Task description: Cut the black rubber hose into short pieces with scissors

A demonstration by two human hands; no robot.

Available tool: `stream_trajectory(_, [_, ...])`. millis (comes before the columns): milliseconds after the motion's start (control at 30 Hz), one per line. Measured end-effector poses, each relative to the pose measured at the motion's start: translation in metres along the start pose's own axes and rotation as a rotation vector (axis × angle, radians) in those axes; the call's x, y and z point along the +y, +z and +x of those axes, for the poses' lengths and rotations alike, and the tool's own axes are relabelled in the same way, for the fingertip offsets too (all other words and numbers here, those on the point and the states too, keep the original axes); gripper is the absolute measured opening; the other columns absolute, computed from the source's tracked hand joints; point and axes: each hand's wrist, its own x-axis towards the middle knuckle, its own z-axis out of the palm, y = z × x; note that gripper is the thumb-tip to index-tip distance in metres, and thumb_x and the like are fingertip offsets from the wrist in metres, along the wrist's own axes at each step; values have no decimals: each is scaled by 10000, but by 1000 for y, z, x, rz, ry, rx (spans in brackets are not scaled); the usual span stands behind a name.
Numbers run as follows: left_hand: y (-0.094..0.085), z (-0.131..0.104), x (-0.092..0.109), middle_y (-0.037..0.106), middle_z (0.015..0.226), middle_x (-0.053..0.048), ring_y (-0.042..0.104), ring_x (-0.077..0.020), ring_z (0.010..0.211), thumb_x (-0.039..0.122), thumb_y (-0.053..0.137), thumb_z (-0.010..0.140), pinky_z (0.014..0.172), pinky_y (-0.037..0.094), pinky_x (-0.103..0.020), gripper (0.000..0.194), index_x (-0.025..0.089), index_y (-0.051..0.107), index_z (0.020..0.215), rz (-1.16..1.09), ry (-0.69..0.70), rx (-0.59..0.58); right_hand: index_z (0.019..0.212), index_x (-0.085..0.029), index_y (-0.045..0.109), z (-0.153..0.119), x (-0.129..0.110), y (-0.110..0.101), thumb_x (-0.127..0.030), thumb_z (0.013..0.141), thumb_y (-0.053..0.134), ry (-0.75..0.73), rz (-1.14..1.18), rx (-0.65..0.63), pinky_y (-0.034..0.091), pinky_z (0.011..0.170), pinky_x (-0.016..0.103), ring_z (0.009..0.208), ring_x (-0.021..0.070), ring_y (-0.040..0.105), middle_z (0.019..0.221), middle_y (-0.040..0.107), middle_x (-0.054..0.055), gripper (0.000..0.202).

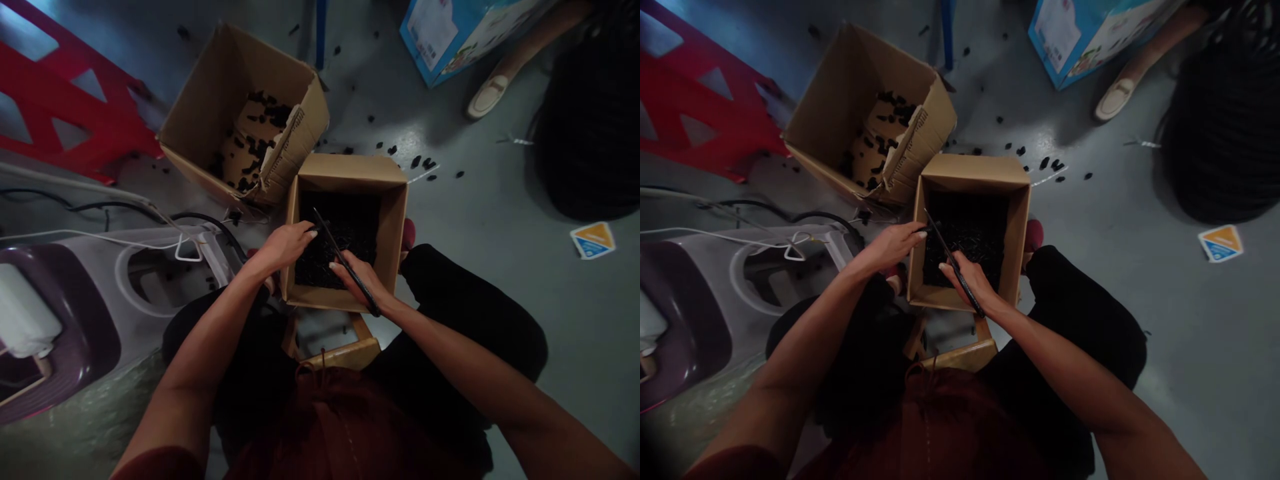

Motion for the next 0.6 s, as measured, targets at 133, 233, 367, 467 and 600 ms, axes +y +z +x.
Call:
stream_trajectory(133, [0,0,-3,655,1144,-124,625,-216,1019,260,341,938,902,459,-326,356,119,568,1174,35,-3,-26,840,-216,480,0,0,0,-463,858,435,7,14,-19,382,580,242,584,134,507,645,526,-25,252])
stream_trajectory(233, [0,0,-5,641,1183,-124,616,-220,1057,266,345,938,915,452,-323,364,129,550,1206,73,-2,-28,836,-217,483,0,1,0,-466,857,438,2,8,-19,383,580,244,595,140,515,647,529,-21,254])
stream_trajectory(367, [1,1,-7,668,1126,-105,630,-206,1028,281,351,939,886,459,-298,351,151,564,1186,114,-21,-38,826,-215,486,0,1,-1,-455,859,439,3,-11,-36,385,582,244,602,141,518,651,532,-16,246])
stream_trajectory(467, [1,1,-8,673,1108,-110,637,-211,1008,290,348,942,860,462,-295,349,158,571,1175,162,-18,-49,826,-216,482,1,1,-1,-444,863,439,8,-19,-51,382,580,240,601,138,513,648,522,-19,234])
stream_trajectory(600, [4,1,-10,678,1096,-101,637,-201,1000,289,359,940,855,455,-277,342,167,563,1188,207,-26,-56,843,-217,477,1,4,2,-435,868,437,29,24,-82,377,557,230,574,126,500,646,508,-26,224])
